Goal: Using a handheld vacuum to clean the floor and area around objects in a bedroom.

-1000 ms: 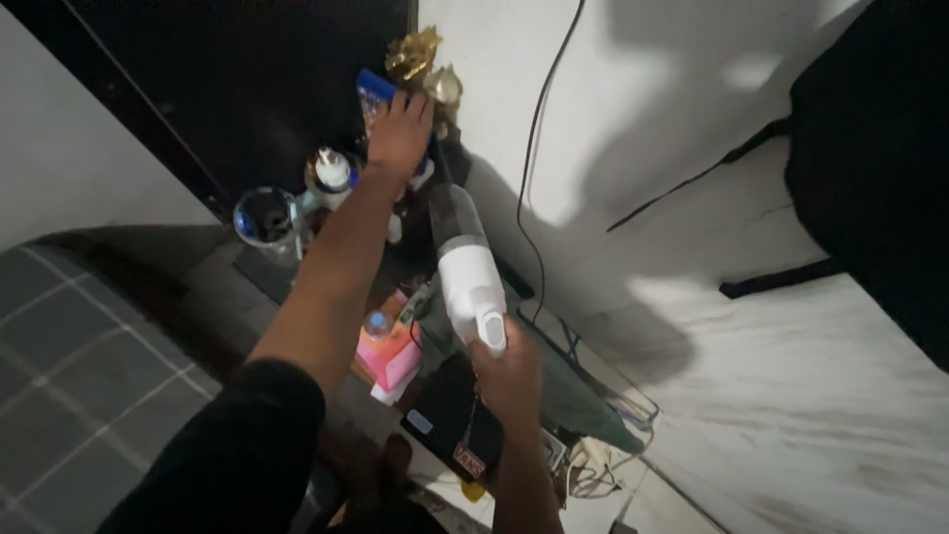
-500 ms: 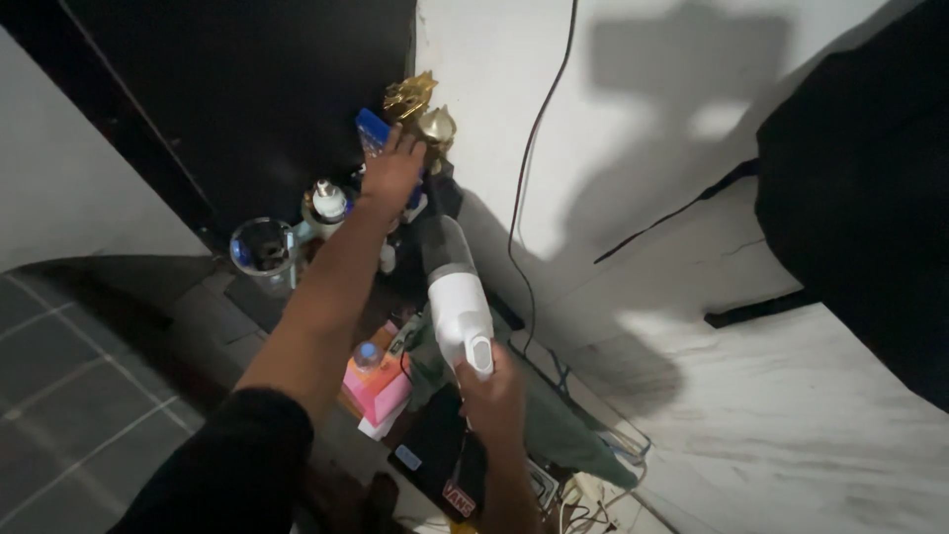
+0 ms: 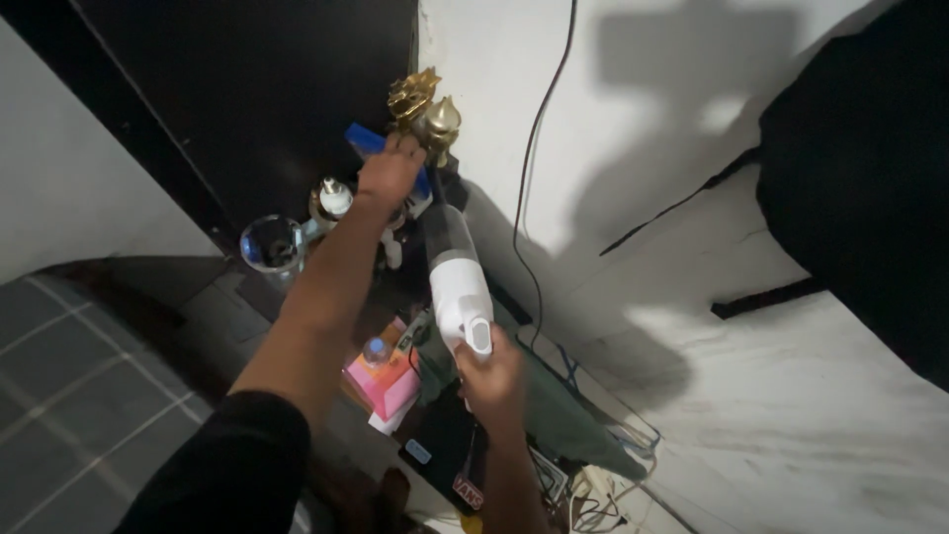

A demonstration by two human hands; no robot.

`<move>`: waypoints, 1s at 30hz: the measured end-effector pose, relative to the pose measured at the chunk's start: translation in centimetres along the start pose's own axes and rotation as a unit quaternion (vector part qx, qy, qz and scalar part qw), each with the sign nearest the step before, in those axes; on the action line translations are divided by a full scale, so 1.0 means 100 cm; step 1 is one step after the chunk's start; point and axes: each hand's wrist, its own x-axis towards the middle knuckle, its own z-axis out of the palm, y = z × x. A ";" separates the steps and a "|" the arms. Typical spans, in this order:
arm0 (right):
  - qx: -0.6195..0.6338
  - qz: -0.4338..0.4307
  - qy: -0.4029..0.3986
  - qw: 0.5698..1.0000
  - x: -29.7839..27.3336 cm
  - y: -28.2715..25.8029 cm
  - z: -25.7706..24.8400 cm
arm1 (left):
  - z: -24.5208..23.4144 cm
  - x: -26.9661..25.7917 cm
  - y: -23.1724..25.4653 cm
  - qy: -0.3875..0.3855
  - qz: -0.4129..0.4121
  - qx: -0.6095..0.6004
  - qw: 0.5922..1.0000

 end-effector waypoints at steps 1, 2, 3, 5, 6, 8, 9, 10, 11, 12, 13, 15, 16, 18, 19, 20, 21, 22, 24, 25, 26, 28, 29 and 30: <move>0.006 0.002 0.001 1.000 0.000 0.001 0.002 | 0.001 -0.002 -0.001 0.011 0.006 -0.013 1.000; 0.008 0.002 0.003 1.000 0.001 -0.001 0.005 | -0.002 -0.001 -0.002 0.011 0.008 -0.012 1.000; 0.029 0.018 -0.004 0.999 0.000 -0.001 0.006 | -0.003 -0.005 0.001 0.004 0.006 -0.009 1.000; 0.049 0.036 -0.011 0.998 -0.001 -0.001 0.009 | -0.006 -0.010 0.003 -0.006 0.003 -0.008 1.000; 0.040 0.056 0.001 0.998 -0.001 0.000 0.012 | -0.009 -0.011 0.002 0.018 0.008 0.002 1.000; 0.032 0.079 0.014 0.996 -0.001 0.000 0.016 | -0.013 -0.013 0.000 0.039 0.013 0.012 0.999; 0.041 0.058 0.011 0.997 -0.003 0.000 0.017 | -0.014 -0.013 0.001 0.070 0.028 0.021 0.997; 0.049 0.038 0.007 0.998 -0.004 0.000 0.018 | -0.015 -0.015 0.003 0.101 0.043 0.030 0.994; 0.048 0.040 0.007 0.998 -0.006 -0.002 0.019 | -0.025 -0.017 0.006 0.100 0.042 0.029 0.994; 0.037 0.053 0.015 0.998 -0.008 -0.004 0.020 | -0.035 -0.020 0.008 0.097 0.052 0.024 0.994; 0.028 0.066 0.021 0.997 -0.009 -0.007 0.024 | -0.048 -0.022 0.007 0.095 0.063 0.022 0.993; 0.012 0.066 0.031 0.997 -0.012 -0.008 0.028 | -0.068 -0.029 0.013 0.112 0.067 0.014 0.991; -0.003 0.065 0.041 0.997 -0.016 -0.007 0.030 | -0.077 -0.035 0.017 0.130 0.071 0.005 0.989; 0.001 0.066 0.050 0.997 -0.025 -0.015 0.031 | -0.092 -0.041 0.023 0.157 0.085 0.020 0.984; 0.006 0.062 0.053 0.997 -0.025 -0.022 0.034 | -0.102 -0.041 0.022 0.188 0.094 0.039 0.977; 0.008 0.059 0.053 0.997 -0.026 -0.023 0.036 | -0.110 -0.041 0.020 0.190 0.095 0.042 0.976; -0.001 0.051 0.062 0.997 -0.030 -0.023 0.037 | -0.115 -0.047 0.020 0.195 0.099 0.031 0.975; -0.009 0.043 0.071 0.997 -0.034 -0.022 0.038 | -0.120 -0.052 0.020 0.200 0.103 0.020 0.974; -0.015 0.049 0.070 0.996 -0.046 -0.026 0.039 | -0.145 -0.069 0.027 0.204 0.103 0.026 0.973; -0.014 0.047 0.075 0.996 -0.046 -0.030 0.041 | -0.160 -0.070 0.029 0.216 0.110 0.038 0.969; -0.012 0.048 0.077 0.996 -0.050 -0.031 0.043 | -0.169 -0.076 0.031 0.214 0.112 0.038 0.970; -0.001 0.027 0.086 0.996 -0.061 -0.032 0.047 | -0.188 -0.094 0.036 0.241 0.101 0.005 0.965; -0.003 0.029 0.085 0.996 -0.068 -0.030 0.048 | -0.195 -0.108 0.040 0.239 0.100 0.004 0.966; 0.010 0.024 0.083 0.996 -0.075 -0.028 0.048 | -0.202 -0.123 0.043 0.261 0.086 -0.008 0.961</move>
